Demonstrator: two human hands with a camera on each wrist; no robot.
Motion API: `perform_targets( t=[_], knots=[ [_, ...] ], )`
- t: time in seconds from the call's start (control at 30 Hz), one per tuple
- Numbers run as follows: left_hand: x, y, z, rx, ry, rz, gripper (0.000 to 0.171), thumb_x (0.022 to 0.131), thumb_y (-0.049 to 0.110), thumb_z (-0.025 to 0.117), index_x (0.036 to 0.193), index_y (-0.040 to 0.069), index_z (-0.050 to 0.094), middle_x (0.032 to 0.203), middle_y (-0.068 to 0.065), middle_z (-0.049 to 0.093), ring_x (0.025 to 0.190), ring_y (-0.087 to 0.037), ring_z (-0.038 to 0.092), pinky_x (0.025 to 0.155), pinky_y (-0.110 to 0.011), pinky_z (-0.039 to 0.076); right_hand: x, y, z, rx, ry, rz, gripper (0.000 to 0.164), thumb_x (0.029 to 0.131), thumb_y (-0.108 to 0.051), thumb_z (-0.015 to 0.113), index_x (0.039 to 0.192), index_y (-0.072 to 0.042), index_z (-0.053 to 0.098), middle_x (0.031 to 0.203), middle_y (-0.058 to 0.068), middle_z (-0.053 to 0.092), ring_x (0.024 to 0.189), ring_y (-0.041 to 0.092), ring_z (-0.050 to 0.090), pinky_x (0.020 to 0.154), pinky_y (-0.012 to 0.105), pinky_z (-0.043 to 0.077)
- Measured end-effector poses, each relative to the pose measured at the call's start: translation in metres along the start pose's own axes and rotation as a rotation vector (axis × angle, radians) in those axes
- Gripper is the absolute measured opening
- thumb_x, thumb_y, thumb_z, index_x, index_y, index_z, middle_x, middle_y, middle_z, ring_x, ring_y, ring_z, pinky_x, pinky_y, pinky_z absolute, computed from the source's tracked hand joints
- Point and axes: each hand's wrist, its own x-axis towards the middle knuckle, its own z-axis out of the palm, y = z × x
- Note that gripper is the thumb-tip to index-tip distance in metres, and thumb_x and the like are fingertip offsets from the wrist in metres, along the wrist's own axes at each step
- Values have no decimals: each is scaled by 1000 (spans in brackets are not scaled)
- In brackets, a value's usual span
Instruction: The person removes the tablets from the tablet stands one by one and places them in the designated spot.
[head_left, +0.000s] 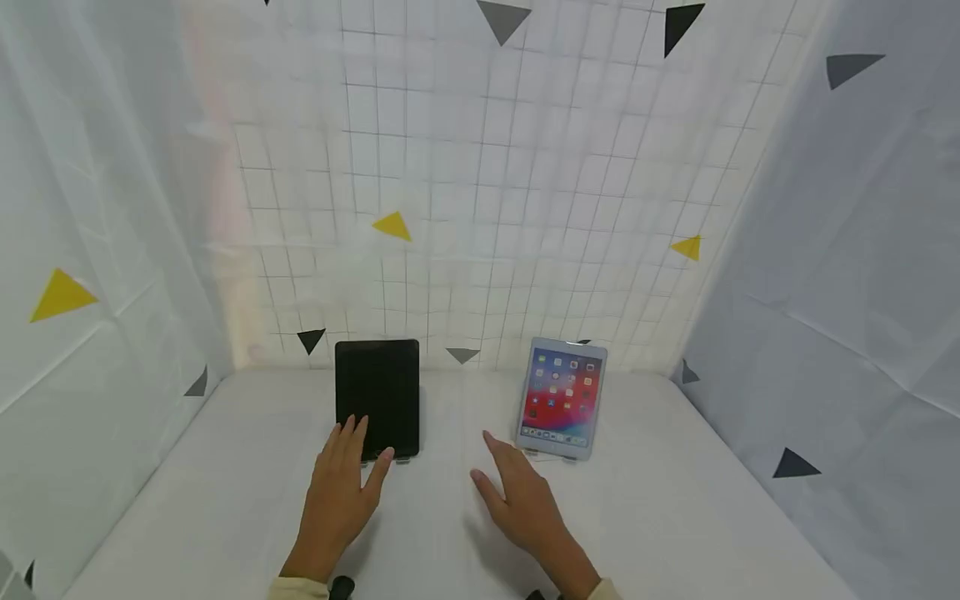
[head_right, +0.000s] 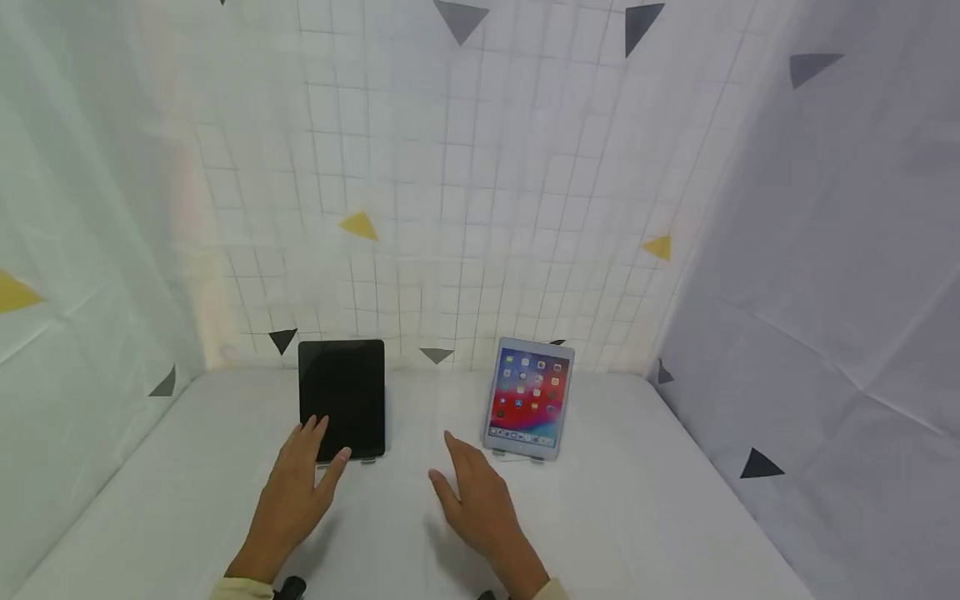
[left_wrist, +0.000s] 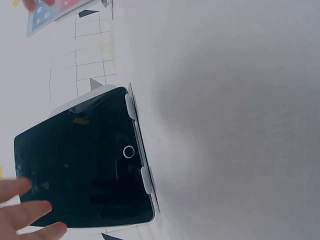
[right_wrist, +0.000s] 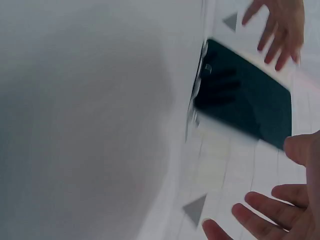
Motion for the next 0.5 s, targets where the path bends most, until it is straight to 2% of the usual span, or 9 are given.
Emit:
perform_targets(
  t=[0.13,0.3,0.4,0.5],
  knots=[
    [2,-7,-3,-80,58,-43,71,108,45,56,157,-3,38,159,-26,39,146,-47,34,111,-68,34,33,-28,9,53,-2,-41,57,107,-41,59,155,-12,48,129,6,68,114,22,66,90,45,58],
    [4,-17,-3,-183,14,-187,67,111,42,50,157,-4,37,157,-27,39,145,-46,35,111,-66,35,68,-51,21,176,40,-8,44,107,-30,63,143,-7,58,107,2,72,89,14,67,72,33,57],
    [6,-26,-5,-244,3,-253,65,112,39,48,158,-5,34,155,-28,41,143,-46,38,112,-65,34,74,-54,32,232,21,33,41,107,-28,63,141,-6,59,105,1,72,87,13,66,71,32,55],
    [13,-37,-11,-282,22,-273,62,113,34,45,158,-7,32,152,-29,43,138,-46,42,109,-65,37,76,-54,45,278,13,44,44,107,-27,64,143,-3,58,112,6,72,95,19,69,77,37,57]
  ],
)
